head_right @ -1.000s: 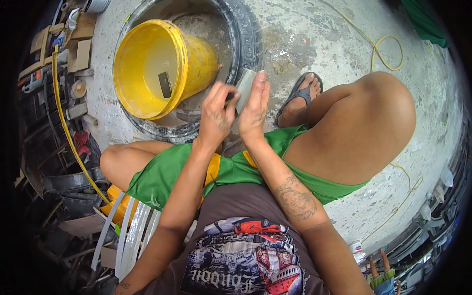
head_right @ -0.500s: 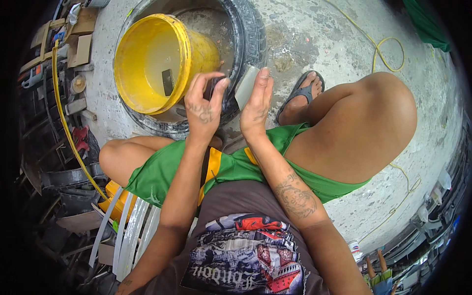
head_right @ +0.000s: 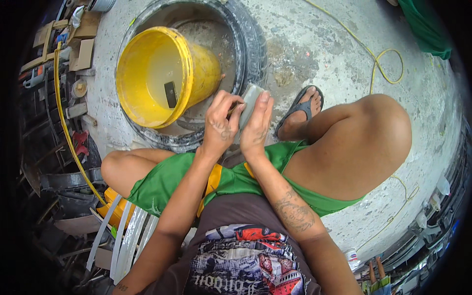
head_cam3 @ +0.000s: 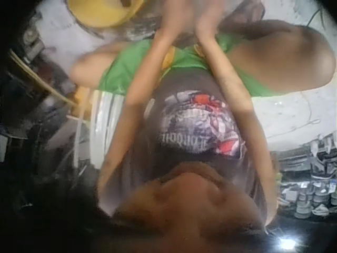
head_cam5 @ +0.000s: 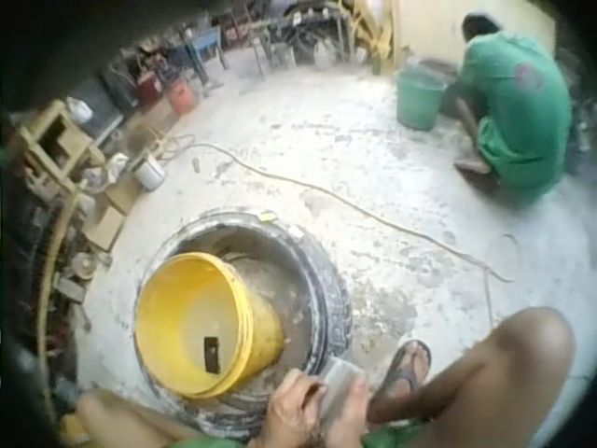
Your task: Wet sanding a small automotive component using a sponge and a bucket of water in an auto shop.
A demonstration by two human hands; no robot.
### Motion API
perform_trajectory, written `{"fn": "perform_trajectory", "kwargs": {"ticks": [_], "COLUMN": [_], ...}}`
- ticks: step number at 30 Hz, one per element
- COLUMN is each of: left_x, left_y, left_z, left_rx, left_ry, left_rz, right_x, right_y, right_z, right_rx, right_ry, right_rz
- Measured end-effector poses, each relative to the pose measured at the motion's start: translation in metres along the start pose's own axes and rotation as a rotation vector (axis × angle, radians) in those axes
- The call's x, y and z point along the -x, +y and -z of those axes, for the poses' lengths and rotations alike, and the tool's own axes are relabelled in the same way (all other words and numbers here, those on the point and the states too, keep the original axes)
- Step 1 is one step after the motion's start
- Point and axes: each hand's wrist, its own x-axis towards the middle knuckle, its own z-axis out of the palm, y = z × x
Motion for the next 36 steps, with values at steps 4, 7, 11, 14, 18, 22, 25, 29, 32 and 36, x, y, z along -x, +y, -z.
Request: {"fn": "perform_trajectory", "kwargs": {"ticks": [4, 7, 11, 14, 18, 22, 25, 29, 32, 36], "left_x": [-0.017, -0.004, -0.023, -0.024, -0.01, -0.021, -0.009, -0.024, -0.005, -0.01], "left_y": [-0.002, -0.005, -0.006, -0.007, -0.01, -0.005, -0.011, -0.005, -0.006, -0.007], "left_z": [-0.004, -0.002, -0.006, -0.007, 0.0, -0.003, 0.0, -0.003, 0.004, 0.003], "left_rx": [-0.024, -0.012, -0.04, -0.033, -0.048, -0.031, -0.031, -0.03, -0.052, -0.026], "left_ry": [0.007, 0.027, 0.026, 0.022, 0.004, -0.007, 0.005, -0.022, 0.007, -0.03], "left_rz": [-0.047, -0.051, -0.101, -0.097, -0.076, -0.095, -0.036, -0.08, -0.035, -0.022], "right_x": [0.004, -0.003, -0.002, -0.001, 0.0, 0.006, 0.0, -0.002, 0.0, 0.001], "right_y": [-0.004, -0.005, 0.0, 0.001, 0.001, 0.005, -0.007, 0.004, -0.003, -0.004], "right_z": [-0.001, 0.002, -0.004, 0.002, -0.001, 0.004, -0.004, 0.002, -0.001, -0.002], "right_rx": [0.069, -0.072, -0.036, -0.04, -0.037, -0.024, -0.082, -0.03, -0.081, -0.07], "right_ry": [-0.006, -0.026, 0.007, -0.065, -0.051, -0.067, -0.031, -0.059, -0.059, -0.081], "right_rz": [0.018, -0.028, 0.005, -0.04, -0.038, -0.045, -0.044, -0.021, -0.072, -0.081]}}
